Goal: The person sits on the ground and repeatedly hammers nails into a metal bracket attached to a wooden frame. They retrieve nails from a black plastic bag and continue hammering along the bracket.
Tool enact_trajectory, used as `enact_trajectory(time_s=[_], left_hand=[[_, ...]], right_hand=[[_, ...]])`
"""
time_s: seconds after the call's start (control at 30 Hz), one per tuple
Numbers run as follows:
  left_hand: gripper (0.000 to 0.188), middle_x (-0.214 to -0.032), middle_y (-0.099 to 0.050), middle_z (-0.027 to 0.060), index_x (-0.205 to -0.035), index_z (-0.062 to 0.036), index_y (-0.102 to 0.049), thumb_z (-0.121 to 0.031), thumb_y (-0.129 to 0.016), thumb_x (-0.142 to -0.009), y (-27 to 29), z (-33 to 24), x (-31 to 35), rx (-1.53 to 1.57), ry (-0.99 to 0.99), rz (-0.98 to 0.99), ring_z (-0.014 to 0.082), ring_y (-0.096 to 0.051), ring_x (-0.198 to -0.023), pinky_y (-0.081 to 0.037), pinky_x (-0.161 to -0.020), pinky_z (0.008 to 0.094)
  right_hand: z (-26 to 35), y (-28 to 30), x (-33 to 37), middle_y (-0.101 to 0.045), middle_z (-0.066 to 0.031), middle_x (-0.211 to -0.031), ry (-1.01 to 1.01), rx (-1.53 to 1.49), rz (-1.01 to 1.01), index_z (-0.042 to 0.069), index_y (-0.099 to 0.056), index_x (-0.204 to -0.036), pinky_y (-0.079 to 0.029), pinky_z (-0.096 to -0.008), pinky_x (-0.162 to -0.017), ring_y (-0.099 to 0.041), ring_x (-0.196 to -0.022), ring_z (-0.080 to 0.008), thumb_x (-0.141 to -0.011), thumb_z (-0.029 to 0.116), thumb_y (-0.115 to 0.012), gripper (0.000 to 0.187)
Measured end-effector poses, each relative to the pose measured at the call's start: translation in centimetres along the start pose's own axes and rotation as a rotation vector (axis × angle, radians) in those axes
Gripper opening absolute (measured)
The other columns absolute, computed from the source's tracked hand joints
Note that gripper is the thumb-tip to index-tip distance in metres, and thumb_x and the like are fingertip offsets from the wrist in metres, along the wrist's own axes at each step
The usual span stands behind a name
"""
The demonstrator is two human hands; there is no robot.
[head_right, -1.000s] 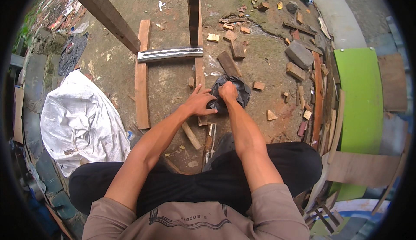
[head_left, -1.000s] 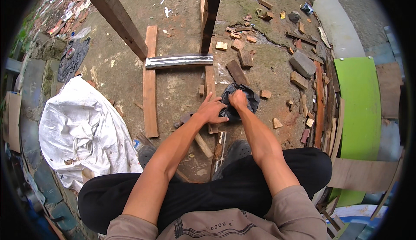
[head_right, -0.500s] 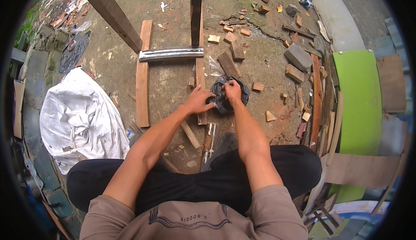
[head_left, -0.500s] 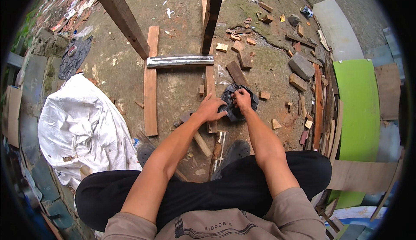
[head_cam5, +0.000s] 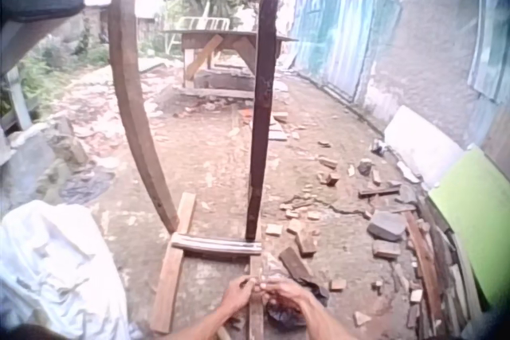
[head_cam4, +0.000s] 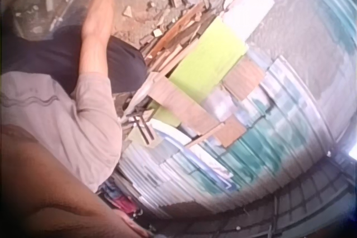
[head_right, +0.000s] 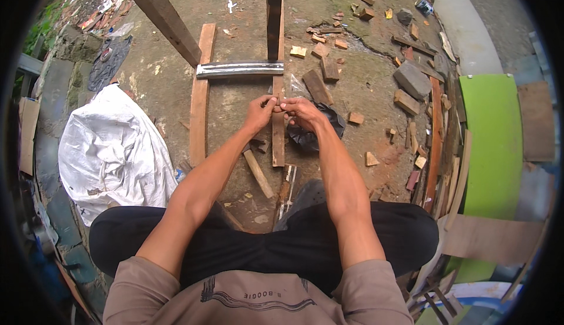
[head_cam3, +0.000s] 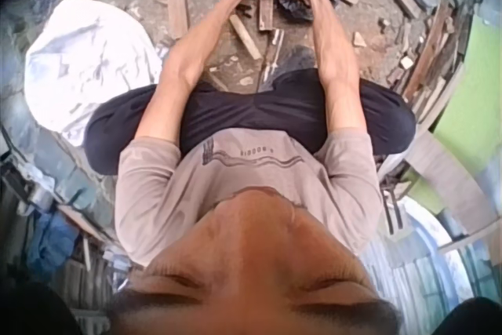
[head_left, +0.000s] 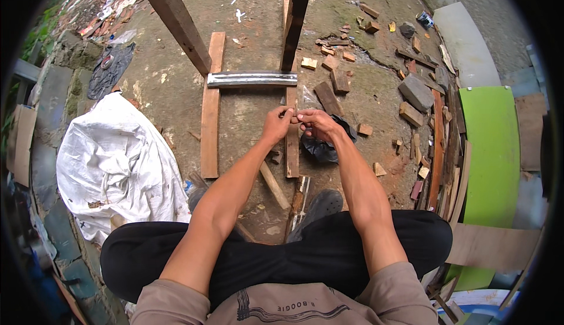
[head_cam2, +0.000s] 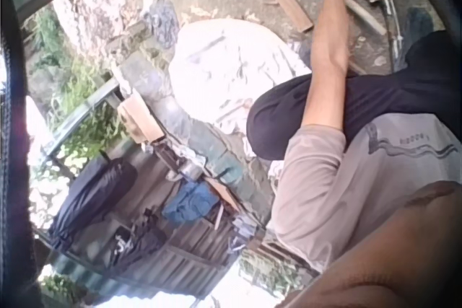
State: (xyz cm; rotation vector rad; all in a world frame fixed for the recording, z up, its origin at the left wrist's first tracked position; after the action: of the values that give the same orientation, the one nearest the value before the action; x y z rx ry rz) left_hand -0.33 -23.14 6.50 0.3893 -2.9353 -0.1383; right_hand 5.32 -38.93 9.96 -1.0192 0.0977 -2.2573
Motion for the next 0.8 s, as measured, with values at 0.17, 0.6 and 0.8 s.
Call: enact_trajectory(time_s=[0.17, 0.6, 0.8], left_hand=[[0.03, -0.083, -0.072, 0.0069, -0.102, 0.0029, -0.073, -0.026, -0.069, -0.094, 0.8, 0.2, -0.8, 0.246, 0.155, 0.149, 0.0119, -0.063, -0.077, -0.05, -0.069, 0.0289], [0.028, -0.09, -0.07, 0.0057, -0.115, -0.0001, -0.069, -0.021, -0.067, -0.095, 7.2, 1.9, -2.8, 0.196, 0.175, -0.27, 0.0127, -0.067, -0.076, -0.054, -0.064, 0.0269], [0.028, -0.09, -0.07, 0.007, -0.116, 0.0021, -0.065, -0.014, -0.069, -0.093, 9.4, 2.8, -2.8, 0.202, 0.189, -0.314, 0.0133, -0.069, -0.077, -0.054, -0.066, 0.0267]], right_hand=[[0.1, -0.4, -1.2, -0.071, -0.0043, -0.1, -0.005, 0.026, 0.052, 0.004, -0.066, -0.112, -0.045, -0.0242, -0.056, -0.059, -0.071, -0.0091, -0.099, 0.015, -0.06, 0.018], [-7.0, -11.6, -0.3, -0.074, -0.0157, -0.088, -0.649, 1.184, 0.19, -0.005, -0.07, -0.106, -0.059, -0.0375, -0.062, -0.072, -0.072, -0.0271, -0.092, 0.069, -0.054, 0.078], [-10.6, -12.6, -3.2, -0.071, -0.02, -0.097, -0.33, 1.264, 0.097, -0.011, -0.066, -0.1, -0.059, -0.0429, -0.061, -0.072, -0.08, -0.0319, -0.089, 0.059, -0.065, 0.071]])
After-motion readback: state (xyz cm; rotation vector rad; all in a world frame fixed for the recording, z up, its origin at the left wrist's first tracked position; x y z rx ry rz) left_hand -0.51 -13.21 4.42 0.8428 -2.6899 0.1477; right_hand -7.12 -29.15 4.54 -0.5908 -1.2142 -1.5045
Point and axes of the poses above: each hand's wrist, its own x-axis away from the middle knuckle, its own y-axis out of the back of the hand, z = x × y, the point moved 3 cm from there along -x, towards the middle knuckle
